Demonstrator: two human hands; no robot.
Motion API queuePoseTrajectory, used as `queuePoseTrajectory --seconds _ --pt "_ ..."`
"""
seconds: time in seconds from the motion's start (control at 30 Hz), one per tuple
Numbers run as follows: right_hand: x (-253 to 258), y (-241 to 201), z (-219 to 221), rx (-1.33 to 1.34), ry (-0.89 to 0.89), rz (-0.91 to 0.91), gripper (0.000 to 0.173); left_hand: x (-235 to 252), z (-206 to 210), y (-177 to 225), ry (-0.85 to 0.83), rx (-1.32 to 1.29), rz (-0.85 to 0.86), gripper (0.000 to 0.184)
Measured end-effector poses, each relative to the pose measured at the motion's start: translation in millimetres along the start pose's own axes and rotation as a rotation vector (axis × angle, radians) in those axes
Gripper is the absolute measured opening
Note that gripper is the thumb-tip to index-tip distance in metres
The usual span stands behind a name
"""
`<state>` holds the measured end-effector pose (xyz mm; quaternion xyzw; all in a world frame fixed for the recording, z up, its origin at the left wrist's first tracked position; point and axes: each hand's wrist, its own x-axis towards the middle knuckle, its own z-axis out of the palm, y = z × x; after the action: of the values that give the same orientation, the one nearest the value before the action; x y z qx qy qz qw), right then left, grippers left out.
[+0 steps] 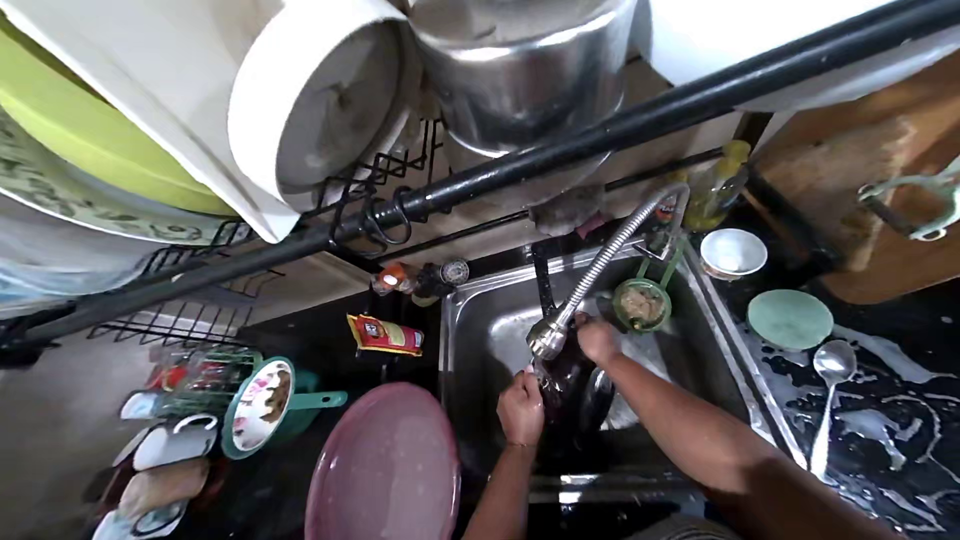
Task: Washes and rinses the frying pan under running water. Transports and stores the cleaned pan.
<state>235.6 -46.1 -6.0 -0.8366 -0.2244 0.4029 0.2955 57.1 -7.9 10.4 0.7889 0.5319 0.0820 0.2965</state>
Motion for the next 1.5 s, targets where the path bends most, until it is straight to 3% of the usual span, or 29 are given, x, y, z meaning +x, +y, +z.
queuePoseTrajectory --seconds 0.1,0.2,0.37,0.5,0.6,0.73,0.83,0.9,0.97,1.07,1.17,1.33,1.4,1.5 --pt "-41 -8 35 -0.039 0.181 -0.292 0.054 2 -1 8 -0.016 0.000 -0.074 0.048" --pt "-34 4 44 0.029 0.266 -0.441 0.053 6 3 -8 0.040 -0.057 -0.002 0.048" --pt "38 48 25 0.361 0.036 0.002 0.050 9 2 -31 0.072 -0.190 0.069 0.045" --pt "52 64 20 0.588 0.036 0.149 0.052 10 0 -44 0.055 -0.293 0.131 0.040" --pt "47 43 2 0.483 0.045 0.097 0.048 7 -9 -39 -0.043 -0.194 0.148 0.036" --pt "22 5 -17 0.135 0.048 -0.098 0.046 11 -10 -4 -0.049 -0.100 0.112 0.055" --pt "-21 -26 -13 -0.225 0.028 -0.298 0.039 12 1 8 0.064 -0.156 0.025 0.043" --pt "-42 -38 -2 -0.337 0.026 -0.449 0.042 16 9 16 0.136 -0.209 0.013 0.044" --pt "-45 -37 1 -0.350 0.022 -0.480 0.040 16 11 15 0.195 -0.271 0.016 0.043" --pt "-16 -22 -18 -0.167 -0.019 -0.290 0.040 20 11 9 0.276 -0.382 0.042 0.038" --pt "22 14 -27 0.060 0.038 -0.023 0.051 24 10 9 0.273 -0.502 0.080 0.031" --pt "7 34 -39 0.523 0.066 0.232 0.069 32 11 13 0.161 -0.606 0.167 0.041" --pt "-6 26 -44 0.597 0.042 0.232 0.073 28 11 22 0.099 -0.616 0.223 0.039" --pt "-34 2 -45 0.464 -0.201 -0.045 0.054 19 17 37 -0.032 -0.541 0.263 0.040"
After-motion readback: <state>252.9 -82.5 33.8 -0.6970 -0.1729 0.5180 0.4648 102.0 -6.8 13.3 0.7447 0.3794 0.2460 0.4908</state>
